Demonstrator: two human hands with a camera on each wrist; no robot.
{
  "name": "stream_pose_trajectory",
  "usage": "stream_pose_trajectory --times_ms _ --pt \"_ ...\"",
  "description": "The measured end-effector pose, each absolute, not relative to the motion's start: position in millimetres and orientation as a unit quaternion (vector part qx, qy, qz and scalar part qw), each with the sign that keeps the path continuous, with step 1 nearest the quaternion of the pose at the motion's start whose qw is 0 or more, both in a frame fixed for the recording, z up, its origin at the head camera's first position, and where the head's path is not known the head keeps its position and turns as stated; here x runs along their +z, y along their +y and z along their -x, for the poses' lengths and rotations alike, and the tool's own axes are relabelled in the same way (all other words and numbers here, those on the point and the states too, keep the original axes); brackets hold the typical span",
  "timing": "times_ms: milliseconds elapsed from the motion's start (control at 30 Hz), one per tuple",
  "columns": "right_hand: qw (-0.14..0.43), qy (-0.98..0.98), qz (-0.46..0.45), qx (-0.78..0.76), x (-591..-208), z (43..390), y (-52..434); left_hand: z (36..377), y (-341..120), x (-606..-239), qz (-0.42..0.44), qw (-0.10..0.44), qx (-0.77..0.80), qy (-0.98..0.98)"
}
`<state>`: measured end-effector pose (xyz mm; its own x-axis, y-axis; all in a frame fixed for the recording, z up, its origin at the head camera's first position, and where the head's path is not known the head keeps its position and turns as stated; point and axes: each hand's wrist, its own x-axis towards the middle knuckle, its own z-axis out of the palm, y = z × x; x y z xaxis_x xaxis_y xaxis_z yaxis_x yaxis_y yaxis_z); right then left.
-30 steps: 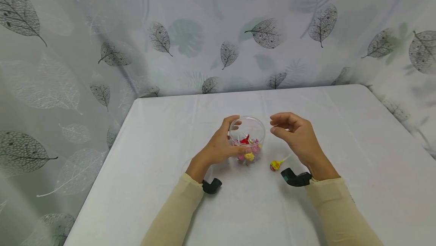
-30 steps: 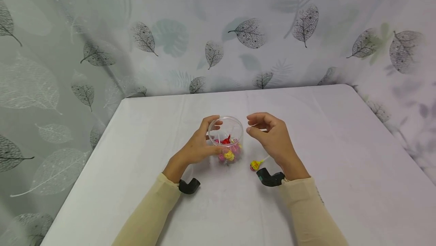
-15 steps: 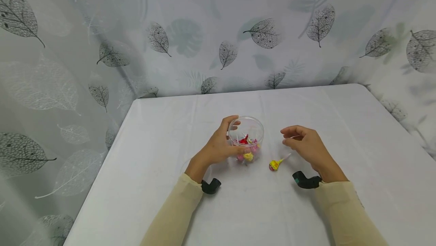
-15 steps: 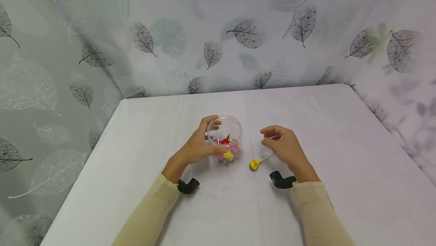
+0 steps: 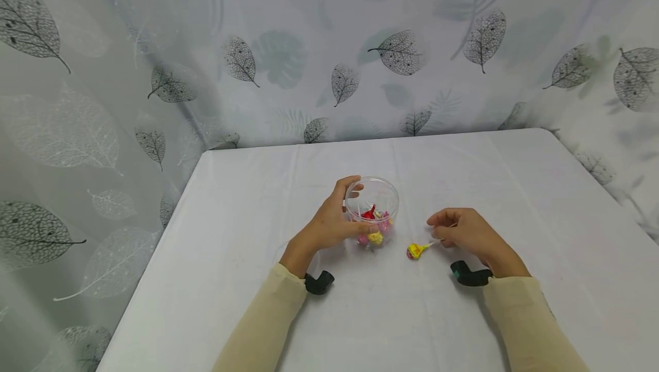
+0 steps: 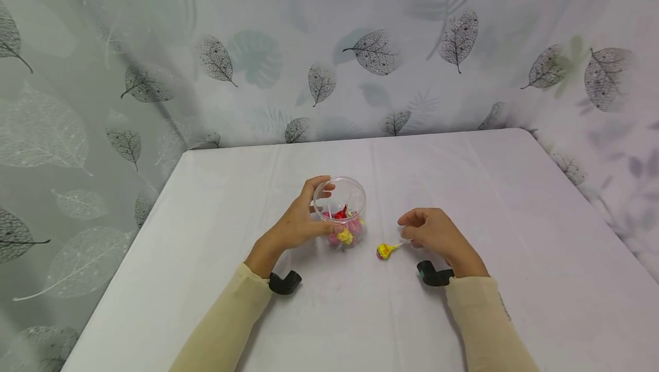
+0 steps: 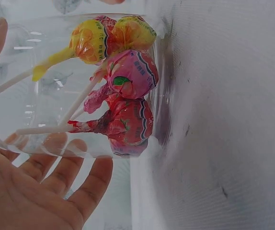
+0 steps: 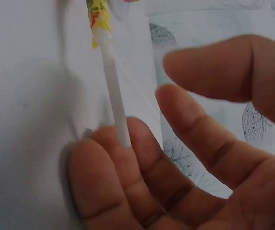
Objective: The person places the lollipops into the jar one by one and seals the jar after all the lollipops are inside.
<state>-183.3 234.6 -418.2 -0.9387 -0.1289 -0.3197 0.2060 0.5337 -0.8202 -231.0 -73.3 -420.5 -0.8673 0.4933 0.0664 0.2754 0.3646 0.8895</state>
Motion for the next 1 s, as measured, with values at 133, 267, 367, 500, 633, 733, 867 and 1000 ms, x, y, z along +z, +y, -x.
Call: stream_pose_trajectory --times_ms 133,267,367,500,633,733,867,1000 --pt "0.193 0.855 -0.002 -0.480 -420.8 182.3 237.2 231.0 -73.1 -420.7 -0.237 0.106 0.513 0.818" --pt "0.209 0.853 0.025 -0.478 -422.2 181.4 237.2 231.0 -73.3 -420.6 -0.239 0.104 0.515 0.817" --pt "0.218 0.856 0.037 -0.468 -422.8 181.4 236.3 231.5 -73.3 -421.3 -0.240 0.104 0.515 0.817" --pt "0.226 0.855 0.046 -0.465 -423.3 181.5 235.5 231.9 -73.3 -421.9 -0.240 0.104 0.514 0.817" --pt "0.222 0.855 0.049 -0.467 -422.8 180.9 234.7 232.0 -73.8 -422.6 -0.241 0.102 0.512 0.818" --pt "0.208 0.862 0.047 -0.460 -423.1 180.6 235.2 232.1 -74.2 -423.0 -0.242 0.101 0.511 0.819" --pt "0.194 0.862 0.041 -0.467 -424.7 180.9 235.7 232.2 -74.5 -422.8 -0.246 0.100 0.510 0.818" --pt "0.184 0.855 0.033 -0.484 -425.0 180.6 234.8 232.6 -74.2 -423.0 -0.248 0.100 0.513 0.816"
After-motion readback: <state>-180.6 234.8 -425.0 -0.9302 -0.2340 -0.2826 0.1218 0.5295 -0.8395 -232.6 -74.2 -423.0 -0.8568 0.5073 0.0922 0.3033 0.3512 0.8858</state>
